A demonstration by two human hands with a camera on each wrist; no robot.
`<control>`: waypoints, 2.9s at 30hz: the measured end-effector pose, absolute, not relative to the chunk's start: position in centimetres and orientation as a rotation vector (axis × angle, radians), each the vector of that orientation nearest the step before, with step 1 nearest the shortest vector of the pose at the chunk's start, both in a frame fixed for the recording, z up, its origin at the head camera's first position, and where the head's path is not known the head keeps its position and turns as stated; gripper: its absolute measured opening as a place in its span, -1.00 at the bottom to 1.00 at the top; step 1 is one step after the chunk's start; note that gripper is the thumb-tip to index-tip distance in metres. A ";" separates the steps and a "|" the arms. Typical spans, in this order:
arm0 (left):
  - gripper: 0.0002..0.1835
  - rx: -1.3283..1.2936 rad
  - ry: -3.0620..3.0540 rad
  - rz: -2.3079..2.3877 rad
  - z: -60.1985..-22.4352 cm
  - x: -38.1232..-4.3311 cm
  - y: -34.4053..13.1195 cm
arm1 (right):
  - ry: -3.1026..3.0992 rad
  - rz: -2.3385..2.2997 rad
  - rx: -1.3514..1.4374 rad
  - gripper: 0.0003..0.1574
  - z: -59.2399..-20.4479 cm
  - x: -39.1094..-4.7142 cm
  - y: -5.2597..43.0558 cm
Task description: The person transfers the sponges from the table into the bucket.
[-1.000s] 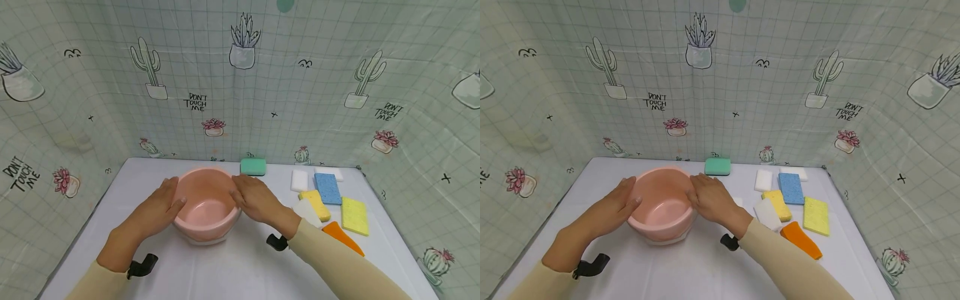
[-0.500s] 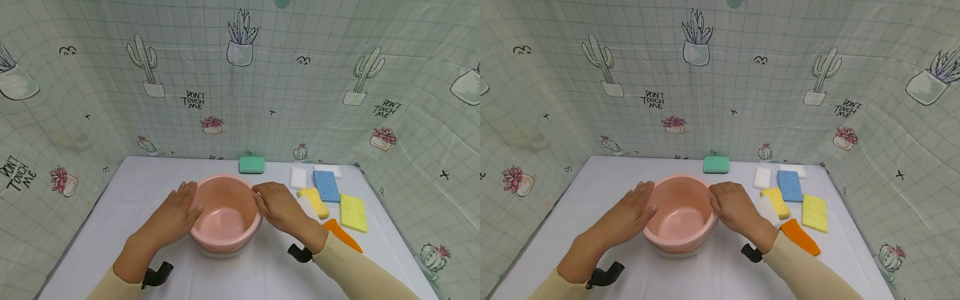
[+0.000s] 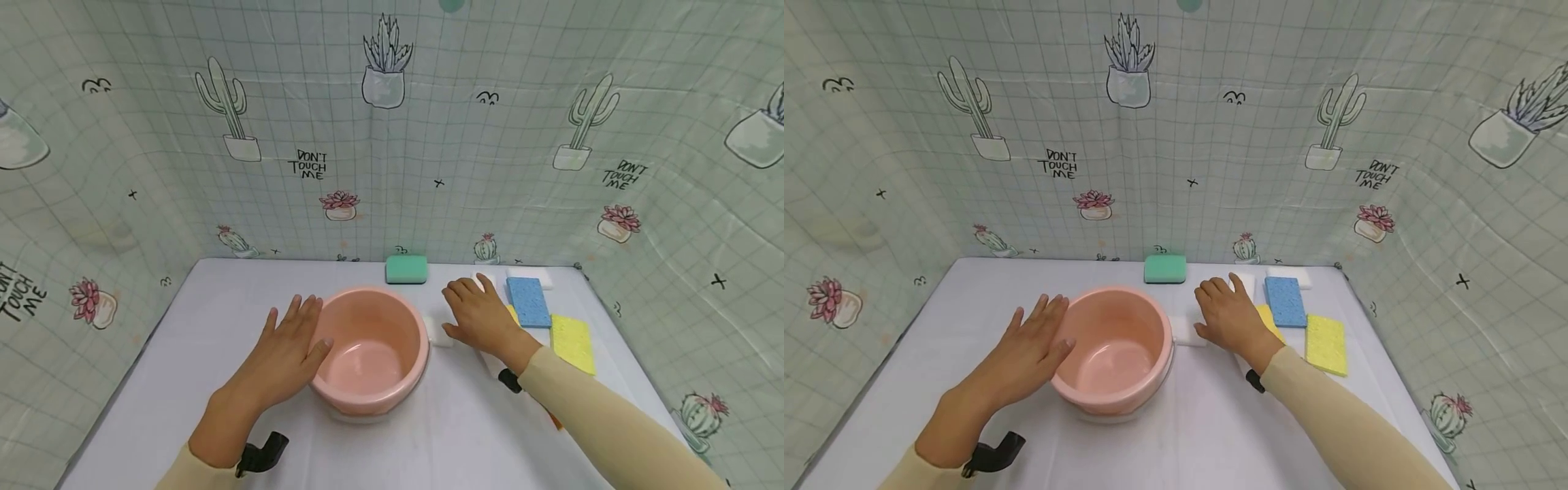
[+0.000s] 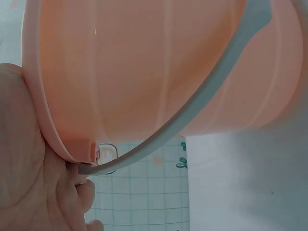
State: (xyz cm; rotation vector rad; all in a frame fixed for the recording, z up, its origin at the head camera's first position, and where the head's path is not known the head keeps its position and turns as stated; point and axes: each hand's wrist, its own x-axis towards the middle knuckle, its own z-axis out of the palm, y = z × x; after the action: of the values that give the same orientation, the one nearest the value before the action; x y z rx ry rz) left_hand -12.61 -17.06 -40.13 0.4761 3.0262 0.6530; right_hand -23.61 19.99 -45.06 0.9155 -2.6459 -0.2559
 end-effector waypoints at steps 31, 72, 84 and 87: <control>-0.20 0.528 3.082 0.608 -40.8 -13.2 -16.0 | -2.938 -0.449 0.871 -0.13 -47.4 -25.7 19.7; -0.24 0.568 3.090 0.474 -40.4 -14.5 -14.9 | -2.587 -0.177 1.133 -0.30 -38.4 -20.7 11.0; -0.26 0.581 3.114 0.475 -40.5 -14.7 -15.0 | -2.633 -0.249 1.215 -0.27 -38.8 -20.8 10.2; -0.26 0.583 3.106 0.492 -40.5 -14.7 -15.0 | -2.658 -0.273 1.223 -0.26 -39.0 -20.7 10.1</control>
State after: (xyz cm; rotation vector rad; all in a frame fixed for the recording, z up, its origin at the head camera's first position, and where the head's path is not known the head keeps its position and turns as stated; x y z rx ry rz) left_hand -14.68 -14.98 -40.52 0.5829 3.1057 0.4924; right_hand -20.74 10.06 -38.96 1.2228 -2.6584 -0.2729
